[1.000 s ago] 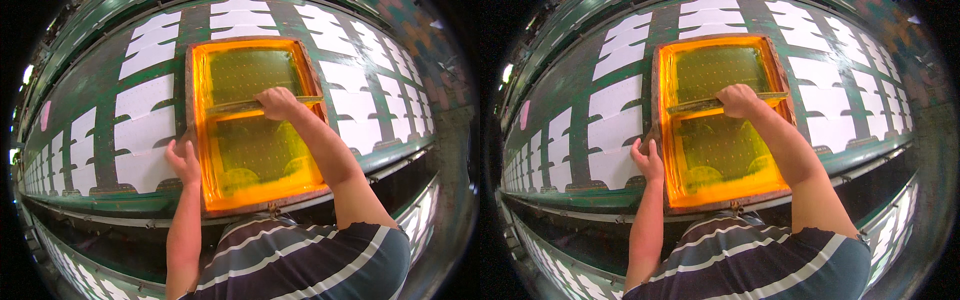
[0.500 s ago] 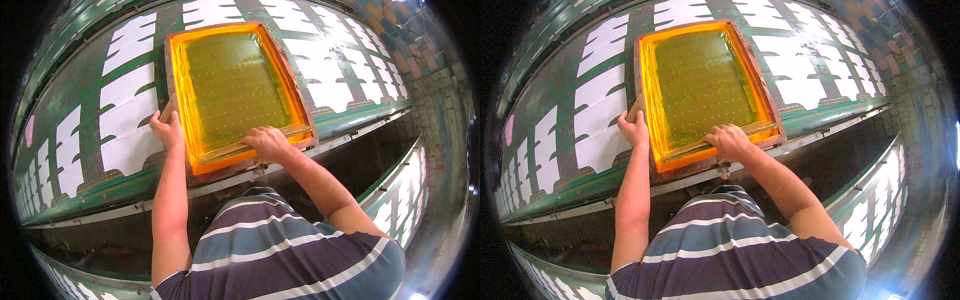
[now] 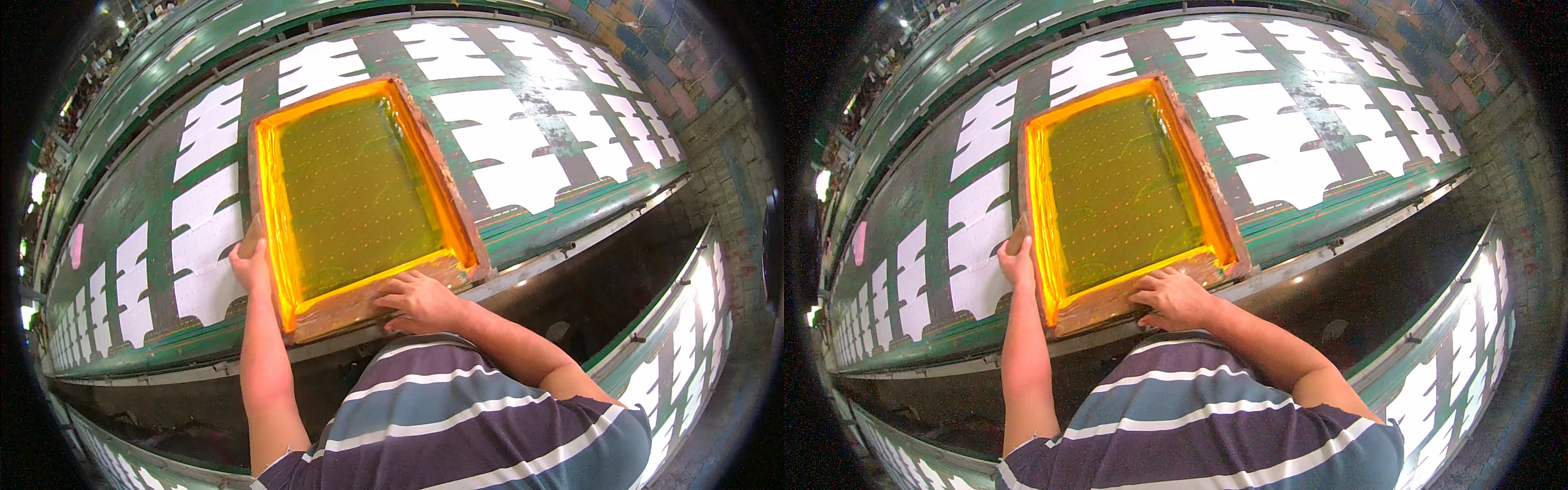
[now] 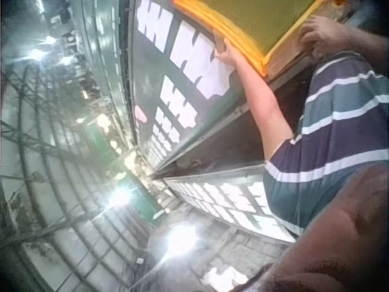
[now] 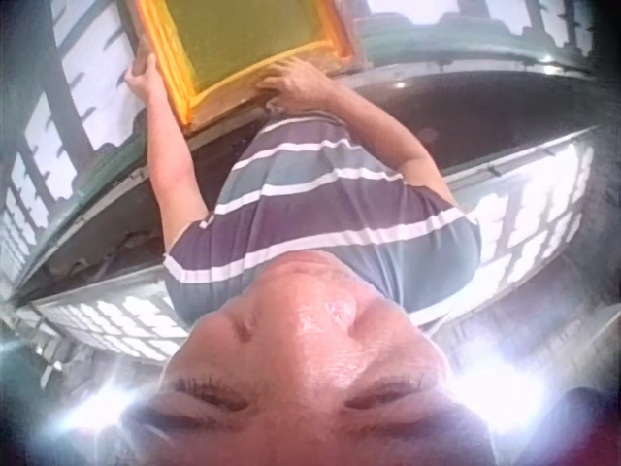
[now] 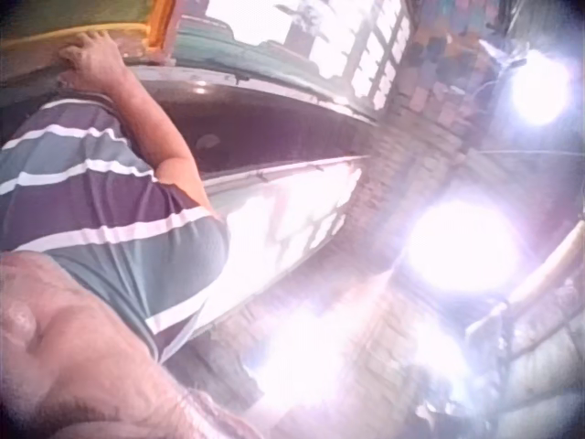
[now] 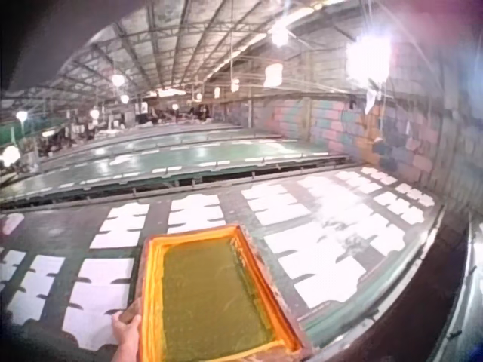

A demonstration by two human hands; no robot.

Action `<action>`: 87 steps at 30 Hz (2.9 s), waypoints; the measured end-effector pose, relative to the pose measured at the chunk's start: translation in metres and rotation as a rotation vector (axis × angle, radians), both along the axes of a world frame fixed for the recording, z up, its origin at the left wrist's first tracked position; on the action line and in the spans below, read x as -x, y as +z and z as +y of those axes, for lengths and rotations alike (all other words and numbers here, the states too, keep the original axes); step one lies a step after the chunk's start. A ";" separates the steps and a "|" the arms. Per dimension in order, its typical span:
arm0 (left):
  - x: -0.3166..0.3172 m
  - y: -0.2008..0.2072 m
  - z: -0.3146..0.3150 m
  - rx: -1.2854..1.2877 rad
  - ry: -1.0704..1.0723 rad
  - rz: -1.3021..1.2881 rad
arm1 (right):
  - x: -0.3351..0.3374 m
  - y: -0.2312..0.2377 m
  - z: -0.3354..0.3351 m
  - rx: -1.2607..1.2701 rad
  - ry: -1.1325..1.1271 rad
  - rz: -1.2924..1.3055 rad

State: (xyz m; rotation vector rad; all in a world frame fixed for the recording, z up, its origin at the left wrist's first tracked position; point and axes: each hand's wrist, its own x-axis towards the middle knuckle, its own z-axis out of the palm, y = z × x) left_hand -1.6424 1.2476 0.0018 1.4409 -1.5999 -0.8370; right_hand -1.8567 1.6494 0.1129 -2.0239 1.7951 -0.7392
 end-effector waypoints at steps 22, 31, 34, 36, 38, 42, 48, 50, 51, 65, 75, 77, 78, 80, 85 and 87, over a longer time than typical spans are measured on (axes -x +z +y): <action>0.009 0.015 0.013 -0.148 0.102 0.098 | 0.173 -0.050 0.012 -0.114 -0.916 -0.089; 0.002 0.026 0.005 -0.315 0.050 0.164 | 0.171 -0.013 0.006 0.035 -0.952 -0.238; 0.009 0.042 0.005 -0.339 -0.001 0.282 | 0.182 0.004 0.012 -0.009 -0.942 -0.189; 0.022 0.054 0.011 -0.314 -0.037 0.326 | 0.199 0.010 0.019 -0.023 -0.975 -0.171; 0.046 0.061 0.023 -0.289 0.018 0.273 | 0.221 0.011 0.027 0.015 -0.970 -0.111; 0.118 0.069 0.069 -0.248 0.011 0.288 | 0.284 0.001 0.064 0.016 -1.035 -0.199; 0.237 0.058 0.166 -0.168 0.027 0.226 | 0.394 -0.025 0.147 0.004 -1.180 -0.261; 0.273 0.054 0.202 -0.189 0.017 0.304 | 0.428 -0.031 0.179 -0.010 -1.221 -0.313; 0.290 0.052 0.219 -0.179 0.019 0.281 | 0.444 -0.034 0.196 0.015 -1.226 -0.301; 0.410 0.049 0.333 -0.247 -0.003 0.431 | 0.563 -0.058 0.313 0.057 -1.232 -0.501; 0.408 0.034 0.328 -0.205 0.043 0.401 | 0.523 -0.015 0.319 0.135 -0.839 0.314; 0.408 0.027 0.325 -0.184 0.052 0.401 | 0.489 0.001 0.323 0.096 -0.549 0.206; 0.407 0.025 0.323 -0.199 0.055 0.377 | 0.470 0.003 0.318 0.093 -0.376 0.090; 0.406 0.020 0.318 -0.216 0.043 0.324 | 0.440 0.012 0.317 -0.082 -0.146 0.031; 0.408 0.011 0.318 -0.179 0.031 0.307 | 0.410 0.027 0.300 -0.132 -0.115 0.246; 0.409 0.011 0.324 -0.147 0.020 0.260 | 0.401 0.029 0.288 -0.104 -0.157 0.253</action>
